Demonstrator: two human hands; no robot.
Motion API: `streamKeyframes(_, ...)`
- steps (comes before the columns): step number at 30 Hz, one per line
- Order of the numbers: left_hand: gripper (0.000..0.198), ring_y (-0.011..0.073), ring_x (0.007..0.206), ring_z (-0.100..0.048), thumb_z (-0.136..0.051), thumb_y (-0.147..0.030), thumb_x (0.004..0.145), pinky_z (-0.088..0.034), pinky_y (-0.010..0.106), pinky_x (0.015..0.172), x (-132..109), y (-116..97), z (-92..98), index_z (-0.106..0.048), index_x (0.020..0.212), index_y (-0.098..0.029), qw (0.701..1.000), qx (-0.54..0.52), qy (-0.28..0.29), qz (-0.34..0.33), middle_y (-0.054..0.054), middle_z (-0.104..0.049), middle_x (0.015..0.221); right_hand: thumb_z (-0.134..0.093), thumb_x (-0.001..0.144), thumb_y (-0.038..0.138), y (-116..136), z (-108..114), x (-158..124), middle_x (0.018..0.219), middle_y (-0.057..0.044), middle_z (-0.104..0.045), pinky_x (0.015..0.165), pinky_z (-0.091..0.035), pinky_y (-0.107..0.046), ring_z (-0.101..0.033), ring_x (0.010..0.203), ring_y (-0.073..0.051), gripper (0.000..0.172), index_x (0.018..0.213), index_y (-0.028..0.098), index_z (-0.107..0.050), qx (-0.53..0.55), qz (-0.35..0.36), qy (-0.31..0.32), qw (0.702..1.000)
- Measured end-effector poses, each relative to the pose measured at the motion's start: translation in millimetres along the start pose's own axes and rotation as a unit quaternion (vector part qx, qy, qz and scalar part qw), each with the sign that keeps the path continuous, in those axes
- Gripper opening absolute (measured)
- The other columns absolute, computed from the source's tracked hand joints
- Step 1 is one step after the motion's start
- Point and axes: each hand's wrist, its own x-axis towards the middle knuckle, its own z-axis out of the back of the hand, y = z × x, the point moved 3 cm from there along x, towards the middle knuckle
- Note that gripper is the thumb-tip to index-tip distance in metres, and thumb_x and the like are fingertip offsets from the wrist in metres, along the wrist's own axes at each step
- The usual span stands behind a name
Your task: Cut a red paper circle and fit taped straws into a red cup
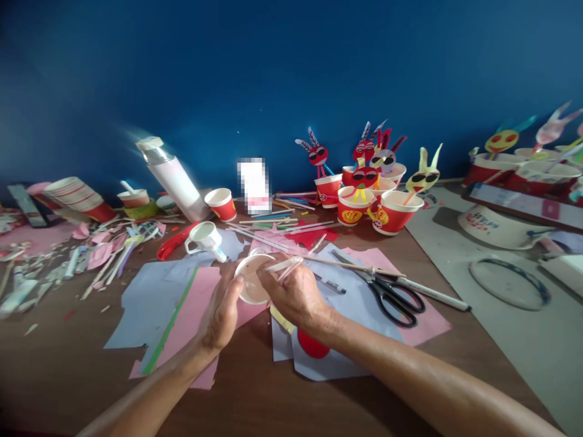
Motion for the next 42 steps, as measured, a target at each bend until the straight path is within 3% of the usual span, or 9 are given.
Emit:
streamKeyframes(3, 0.031, 0.0196, 0.105, -0.051, -0.029, -0.024, 0.090, -0.040, 0.032, 0.091, 0.5, 0.1, -1.2, -0.053, 0.110, -0.019, 0.999, -0.026, 0.021, 0.018, 0.006, -0.057, 0.109, -0.047, 0.082, 0.019, -3.6, -3.2, -0.1, 0.077, -0.001, -0.063, 0.064, -0.045, -0.025, -0.059, 0.072, -0.016, 0.013, 0.081, 0.018, -0.061, 0.034, -0.007, -0.025, 0.999)
streamKeyframes(13, 0.031, 0.0197, 0.105, -0.051, -0.030, -0.024, 0.089, -0.040, 0.030, 0.086, 0.8, 0.3, -0.8, -0.052, 0.111, -0.020, 0.999, -0.011, 0.012, 0.027, 0.005, -0.056, 0.114, -0.048, 0.082, 0.017, -2.7, -3.8, -2.9, 0.088, -0.004, -0.065, 0.069, -0.046, -0.028, -0.058, 0.078, -0.017, 0.018, 0.094, 0.019, -0.062, 0.058, -0.014, -0.059, 0.996)
streamKeyframes(17, 0.031, 0.0206, 0.100, -0.054, -0.034, -0.022, 0.086, -0.042, 0.030, 0.081, 1.9, -4.6, 1.5, -0.055, 0.108, -0.021, 0.999, 0.008, 0.023, 0.048, 0.004, -0.061, 0.106, -0.050, 0.082, 0.016, -1.0, -2.9, -3.0, 0.091, -0.004, -0.066, 0.070, -0.047, -0.028, -0.060, 0.079, -0.017, 0.018, 0.092, 0.020, -0.064, 0.064, 0.000, -0.049, 0.997)
streamKeyframes(20, 0.031, 0.0202, 0.087, -0.059, -0.044, -0.015, 0.076, -0.045, 0.028, 0.073, 3.7, -4.3, 3.5, -0.057, 0.103, -0.022, 0.994, 0.017, 0.034, 0.100, 0.001, -0.065, 0.089, -0.050, 0.082, 0.017, -0.5, -3.3, -3.4, 0.094, -0.004, -0.065, 0.070, -0.047, -0.027, -0.060, 0.081, -0.018, 0.018, 0.093, 0.021, -0.064, 0.077, 0.000, -0.036, 0.996)
streamKeyframes(23, 0.036, 0.0188, 0.083, -0.060, -0.047, -0.010, 0.068, -0.045, 0.026, 0.070, 6.5, -3.6, 3.8, -0.057, 0.100, -0.023, 0.993, 0.010, 0.040, 0.107, -0.001, -0.065, 0.087, -0.052, 0.083, 0.020, -1.2, -5.9, -5.2, 0.093, -0.004, -0.064, 0.070, -0.047, -0.028, -0.060, 0.080, -0.018, 0.016, 0.095, 0.020, -0.062, 0.082, -0.011, -0.030, 0.996)
streamKeyframes(29, 0.026, 0.0167, 0.085, -0.060, -0.051, -0.013, 0.072, -0.045, 0.024, 0.073, 9.3, -2.3, 3.0, -0.057, 0.097, -0.020, 0.992, -0.046, 0.031, 0.112, 0.000, -0.066, 0.089, -0.050, 0.086, 0.023, 2.9, -8.4, -10.0, 0.096, -0.005, -0.062, 0.078, -0.047, -0.033, -0.058, 0.087, -0.019, 0.016, 0.096, 0.021, -0.062, 0.037, 0.021, -0.018, 0.999)
streamKeyframes(35, 0.021, 0.0191, 0.086, -0.060, -0.050, -0.015, 0.075, -0.045, 0.028, 0.077, 8.8, -6.2, 4.5, -0.057, 0.095, -0.017, 0.992, -0.043, 0.034, 0.117, 0.003, -0.066, 0.089, -0.051, 0.081, 0.016, 23.8, 4.9, -11.2, 0.101, -0.007, -0.062, 0.085, -0.045, -0.040, -0.055, 0.098, -0.022, 0.014, 0.089, 0.020, -0.062, -0.074, 0.154, 0.092, 0.981)
streamKeyframes(38, 0.026, 0.0203, 0.092, -0.059, -0.047, -0.013, 0.076, -0.045, 0.032, 0.081, 7.0, -6.4, 4.5, -0.055, 0.100, -0.018, 0.993, -0.028, 0.046, 0.103, 0.004, -0.065, 0.095, -0.052, 0.078, 0.013, 29.4, 16.1, -9.9, 0.113, -0.009, -0.058, 0.088, -0.045, -0.041, -0.053, 0.106, -0.024, 0.015, 0.087, 0.019, -0.061, -0.092, 0.150, 0.134, 0.975)
streamKeyframes(42, 0.029, 0.0229, 0.102, -0.055, -0.045, -0.015, 0.079, -0.041, 0.037, 0.089, 2.0, -2.9, 2.9, -0.052, 0.107, -0.019, 0.996, 0.000, 0.055, 0.067, 0.006, -0.061, 0.109, -0.050, 0.076, 0.008, 28.1, 29.0, -10.9, 0.129, -0.009, -0.050, 0.094, -0.044, -0.040, -0.046, 0.119, -0.023, 0.032, 0.104, 0.021, -0.060, -0.107, 0.138, 0.202, 0.964)
